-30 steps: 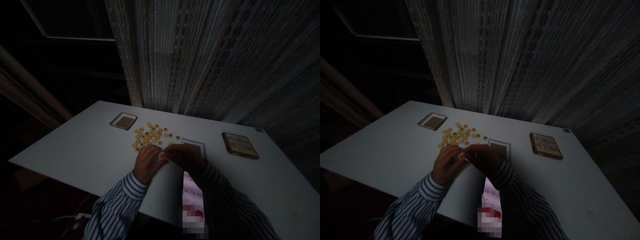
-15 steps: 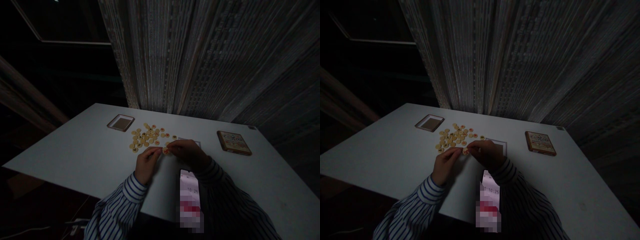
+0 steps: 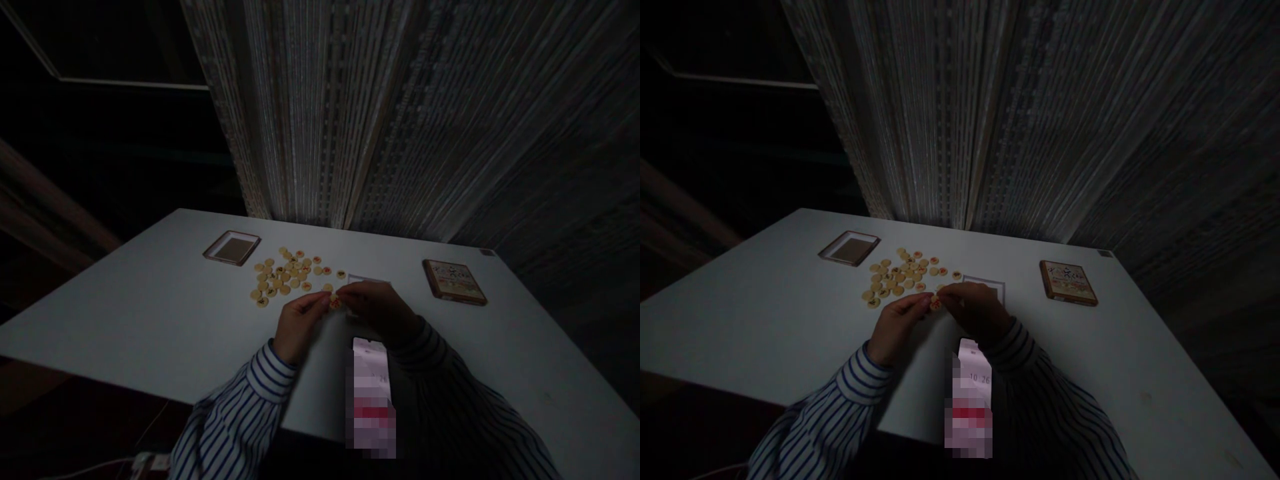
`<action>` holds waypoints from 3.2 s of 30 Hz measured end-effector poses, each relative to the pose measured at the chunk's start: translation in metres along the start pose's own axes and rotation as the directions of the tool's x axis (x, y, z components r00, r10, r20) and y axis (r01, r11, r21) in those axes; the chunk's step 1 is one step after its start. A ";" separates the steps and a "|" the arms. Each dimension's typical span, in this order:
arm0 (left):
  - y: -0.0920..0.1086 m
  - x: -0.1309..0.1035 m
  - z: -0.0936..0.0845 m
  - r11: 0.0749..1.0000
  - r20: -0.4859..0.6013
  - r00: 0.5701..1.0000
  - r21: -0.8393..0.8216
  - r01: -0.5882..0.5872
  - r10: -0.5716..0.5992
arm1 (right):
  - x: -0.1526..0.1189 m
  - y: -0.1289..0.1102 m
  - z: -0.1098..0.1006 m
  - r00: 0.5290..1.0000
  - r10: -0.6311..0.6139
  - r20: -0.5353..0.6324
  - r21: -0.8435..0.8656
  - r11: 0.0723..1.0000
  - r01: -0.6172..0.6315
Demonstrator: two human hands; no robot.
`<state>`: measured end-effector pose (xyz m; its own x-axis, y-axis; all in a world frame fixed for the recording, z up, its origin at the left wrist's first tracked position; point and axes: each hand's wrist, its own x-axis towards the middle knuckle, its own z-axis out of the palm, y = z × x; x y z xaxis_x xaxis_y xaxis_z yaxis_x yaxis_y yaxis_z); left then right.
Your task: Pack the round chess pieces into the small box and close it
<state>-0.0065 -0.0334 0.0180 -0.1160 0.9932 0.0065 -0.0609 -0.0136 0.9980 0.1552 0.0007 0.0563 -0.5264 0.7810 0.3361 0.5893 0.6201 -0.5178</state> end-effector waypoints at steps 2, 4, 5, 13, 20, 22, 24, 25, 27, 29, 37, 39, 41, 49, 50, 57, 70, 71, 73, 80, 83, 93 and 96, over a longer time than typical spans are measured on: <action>-0.002 0.000 0.001 1.000 0.011 1.000 0.015 0.002 -0.002 | -0.001 0.001 -0.001 1.000 -0.002 -0.011 0.007 1.000 0.002; -0.004 0.001 0.003 1.000 0.025 1.000 0.007 0.004 -0.004 | -0.003 0.001 -0.001 0.999 -0.011 -0.032 0.014 1.000 0.012; -0.004 0.001 0.004 1.000 0.029 1.000 -0.003 0.008 -0.008 | -0.004 0.002 -0.001 0.999 -0.019 -0.048 0.018 1.000 0.020; -0.006 0.003 0.017 0.994 0.083 0.996 -0.101 0.052 -0.044 | -0.020 0.014 0.004 0.975 -0.106 -0.193 0.046 0.992 0.117; -0.005 0.002 0.030 0.957 0.153 0.978 -0.234 0.172 -0.139 | -0.032 0.020 0.002 0.986 -0.096 -0.139 0.036 0.994 0.102; -0.005 0.002 0.033 0.948 0.161 0.974 -0.250 0.195 -0.158 | -0.033 0.021 0.001 0.982 -0.119 -0.143 0.003 0.993 0.121; -0.005 0.003 0.035 0.945 0.171 0.972 -0.256 0.203 -0.162 | -0.033 0.022 0.000 0.970 -0.158 -0.185 -0.029 0.987 0.156; -0.006 0.004 0.036 0.944 0.180 0.970 -0.259 0.206 -0.163 | -0.034 0.023 0.001 0.958 -0.183 -0.219 -0.047 0.983 0.177; -0.007 0.005 0.038 0.940 0.198 0.965 -0.260 0.222 -0.173 | -0.034 0.026 0.002 0.934 -0.238 -0.266 -0.081 0.971 0.224; -0.007 0.006 0.040 0.936 0.211 0.959 -0.257 0.239 -0.187 | -0.035 0.030 0.003 0.919 -0.271 -0.287 -0.112 0.962 0.248; -0.011 0.010 0.045 0.946 0.223 0.954 -0.210 0.248 -0.201 | -0.041 0.039 0.008 0.896 -0.283 -0.343 -0.179 0.956 0.233; -0.011 0.011 0.045 0.947 0.229 0.952 -0.203 0.251 -0.203 | -0.042 0.041 0.008 0.901 -0.275 -0.335 -0.188 0.957 0.222; -0.010 0.012 0.046 0.951 0.235 0.950 -0.183 0.249 -0.203 | -0.042 0.043 0.008 0.906 -0.275 -0.323 -0.201 0.955 0.218; -0.009 0.025 0.047 0.997 0.160 0.986 0.065 0.046 -0.056 | -0.042 0.046 0.005 0.914 -0.253 -0.316 -0.212 0.958 0.192; -0.010 0.028 0.047 0.994 0.141 0.989 0.109 0.021 -0.037 | -0.043 0.047 0.004 0.915 -0.247 -0.319 -0.213 0.959 0.185; -0.028 0.039 0.048 0.924 0.079 0.989 0.354 -0.148 0.128 | -0.047 0.057 0.004 0.931 -0.187 -0.313 -0.223 0.967 0.119; -0.050 0.035 0.046 0.701 0.153 0.922 0.608 -0.372 0.356 | -0.052 0.065 0.003 0.941 -0.117 -0.316 -0.181 0.982 0.061; -0.051 0.035 0.046 0.698 0.155 0.922 0.612 -0.372 0.355 | -0.052 0.065 0.003 0.943 -0.114 -0.313 -0.186 0.981 0.057; -0.051 0.036 0.045 0.692 0.164 0.926 0.624 -0.364 0.340 | -0.053 0.065 0.002 0.943 -0.102 -0.317 -0.207 0.978 0.037; -0.051 0.036 0.042 0.693 0.187 0.940 0.637 -0.337 0.286 | -0.057 0.068 0.001 0.945 -0.104 -0.309 -0.281 0.960 0.014; -0.052 0.035 0.042 0.691 0.200 0.938 0.636 -0.343 0.282 | -0.059 0.071 0.001 0.943 -0.094 -0.318 -0.272 0.962 0.004; -0.052 0.036 0.043 0.688 0.218 0.948 0.651 -0.320 0.234 | -0.062 0.079 -0.003 0.957 -0.041 -0.289 -0.303 0.952 -0.050; -0.051 0.036 0.043 0.690 0.218 0.946 0.647 -0.324 0.239 | -0.063 0.082 -0.005 0.963 -0.011 -0.268 -0.308 0.949 -0.074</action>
<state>0.0353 0.0086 -0.0304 0.0919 0.9617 0.2583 0.6373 -0.2562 0.7268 0.2402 0.0026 -0.0034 -0.3495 0.7652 0.5407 0.7868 0.5530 -0.2741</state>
